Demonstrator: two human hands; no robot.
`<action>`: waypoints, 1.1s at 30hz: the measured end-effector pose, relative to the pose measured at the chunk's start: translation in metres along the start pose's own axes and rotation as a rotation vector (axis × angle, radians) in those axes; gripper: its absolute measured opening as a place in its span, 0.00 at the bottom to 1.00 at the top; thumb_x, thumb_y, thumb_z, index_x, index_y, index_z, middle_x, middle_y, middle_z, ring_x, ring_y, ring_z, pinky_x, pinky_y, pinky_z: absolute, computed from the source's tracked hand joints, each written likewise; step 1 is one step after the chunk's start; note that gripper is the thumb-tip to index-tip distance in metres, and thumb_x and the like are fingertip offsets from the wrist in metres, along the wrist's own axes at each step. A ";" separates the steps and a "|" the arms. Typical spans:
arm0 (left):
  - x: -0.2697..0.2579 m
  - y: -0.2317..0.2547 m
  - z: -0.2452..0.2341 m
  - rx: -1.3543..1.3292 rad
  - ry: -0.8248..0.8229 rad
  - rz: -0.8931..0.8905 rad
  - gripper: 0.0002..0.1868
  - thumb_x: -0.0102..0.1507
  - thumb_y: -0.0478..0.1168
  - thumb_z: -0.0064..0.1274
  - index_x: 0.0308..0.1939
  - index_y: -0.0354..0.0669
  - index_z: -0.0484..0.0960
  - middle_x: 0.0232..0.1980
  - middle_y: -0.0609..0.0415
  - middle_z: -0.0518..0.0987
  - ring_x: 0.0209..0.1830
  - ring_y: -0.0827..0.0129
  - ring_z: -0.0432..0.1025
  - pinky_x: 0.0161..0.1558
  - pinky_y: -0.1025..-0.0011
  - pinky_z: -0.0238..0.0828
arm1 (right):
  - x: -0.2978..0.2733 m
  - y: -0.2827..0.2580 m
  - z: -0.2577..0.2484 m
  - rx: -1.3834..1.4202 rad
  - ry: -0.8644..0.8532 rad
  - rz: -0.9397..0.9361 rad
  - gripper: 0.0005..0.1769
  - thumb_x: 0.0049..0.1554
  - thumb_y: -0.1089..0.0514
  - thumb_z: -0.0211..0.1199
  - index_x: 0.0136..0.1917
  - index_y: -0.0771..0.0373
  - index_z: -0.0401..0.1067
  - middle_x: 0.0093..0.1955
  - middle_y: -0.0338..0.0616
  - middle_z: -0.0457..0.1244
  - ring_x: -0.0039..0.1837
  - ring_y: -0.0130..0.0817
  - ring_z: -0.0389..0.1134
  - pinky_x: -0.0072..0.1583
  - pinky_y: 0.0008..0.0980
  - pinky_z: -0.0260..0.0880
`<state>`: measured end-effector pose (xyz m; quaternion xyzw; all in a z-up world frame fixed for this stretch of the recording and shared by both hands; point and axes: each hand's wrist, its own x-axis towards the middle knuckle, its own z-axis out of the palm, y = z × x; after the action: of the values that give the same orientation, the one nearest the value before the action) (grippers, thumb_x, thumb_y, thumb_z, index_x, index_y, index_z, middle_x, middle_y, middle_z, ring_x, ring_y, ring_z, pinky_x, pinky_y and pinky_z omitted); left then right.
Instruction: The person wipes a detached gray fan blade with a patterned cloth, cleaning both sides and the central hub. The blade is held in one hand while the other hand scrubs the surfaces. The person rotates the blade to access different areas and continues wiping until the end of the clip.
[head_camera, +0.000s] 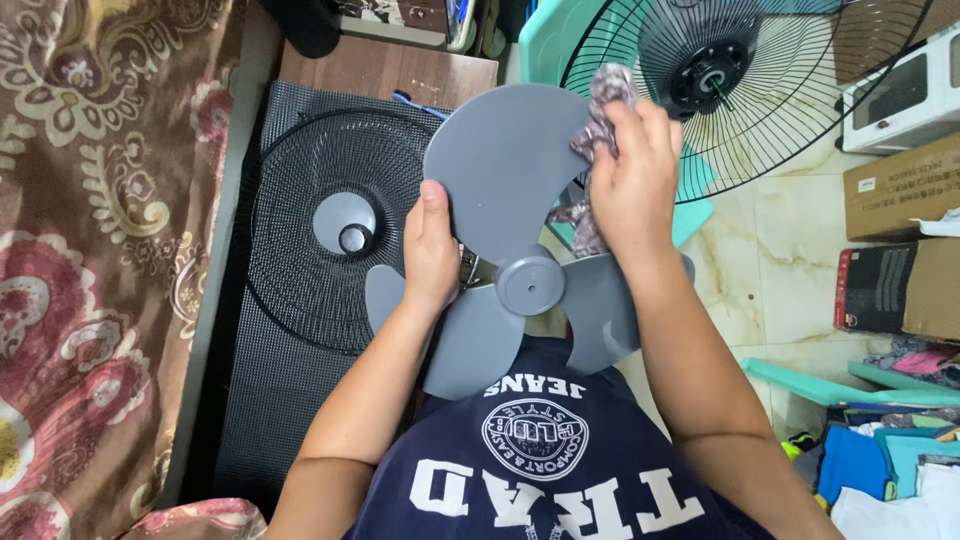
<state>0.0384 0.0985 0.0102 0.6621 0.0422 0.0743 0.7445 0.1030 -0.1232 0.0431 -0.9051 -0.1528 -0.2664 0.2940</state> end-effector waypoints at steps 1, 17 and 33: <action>0.001 -0.002 0.001 -0.023 -0.012 -0.010 0.37 0.76 0.60 0.27 0.55 0.26 0.79 0.51 0.47 0.81 0.50 0.68 0.73 0.55 0.70 0.70 | -0.002 -0.001 0.000 -0.013 0.016 0.008 0.22 0.56 0.68 0.64 0.65 0.67 0.70 0.66 0.58 0.61 0.65 0.58 0.60 0.68 0.48 0.61; 0.005 -0.002 0.012 -0.101 -0.102 -0.112 0.37 0.75 0.60 0.25 0.55 0.29 0.79 0.51 0.47 0.82 0.49 0.68 0.74 0.55 0.70 0.71 | -0.010 -0.034 -0.021 0.193 -0.257 -0.390 0.16 0.49 0.69 0.64 0.51 0.60 0.78 0.59 0.39 0.69 0.58 0.46 0.65 0.61 0.40 0.69; 0.003 0.009 0.016 0.007 -0.072 -0.075 0.37 0.76 0.59 0.25 0.51 0.27 0.80 0.48 0.46 0.82 0.46 0.67 0.73 0.52 0.68 0.71 | -0.019 -0.042 -0.025 0.149 -0.375 -0.502 0.18 0.43 0.68 0.65 0.48 0.55 0.79 0.58 0.32 0.69 0.59 0.43 0.66 0.58 0.41 0.69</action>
<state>0.0435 0.0846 0.0207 0.6651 0.0405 0.0225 0.7453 0.0598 -0.1084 0.0682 -0.8485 -0.4417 -0.1474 0.2515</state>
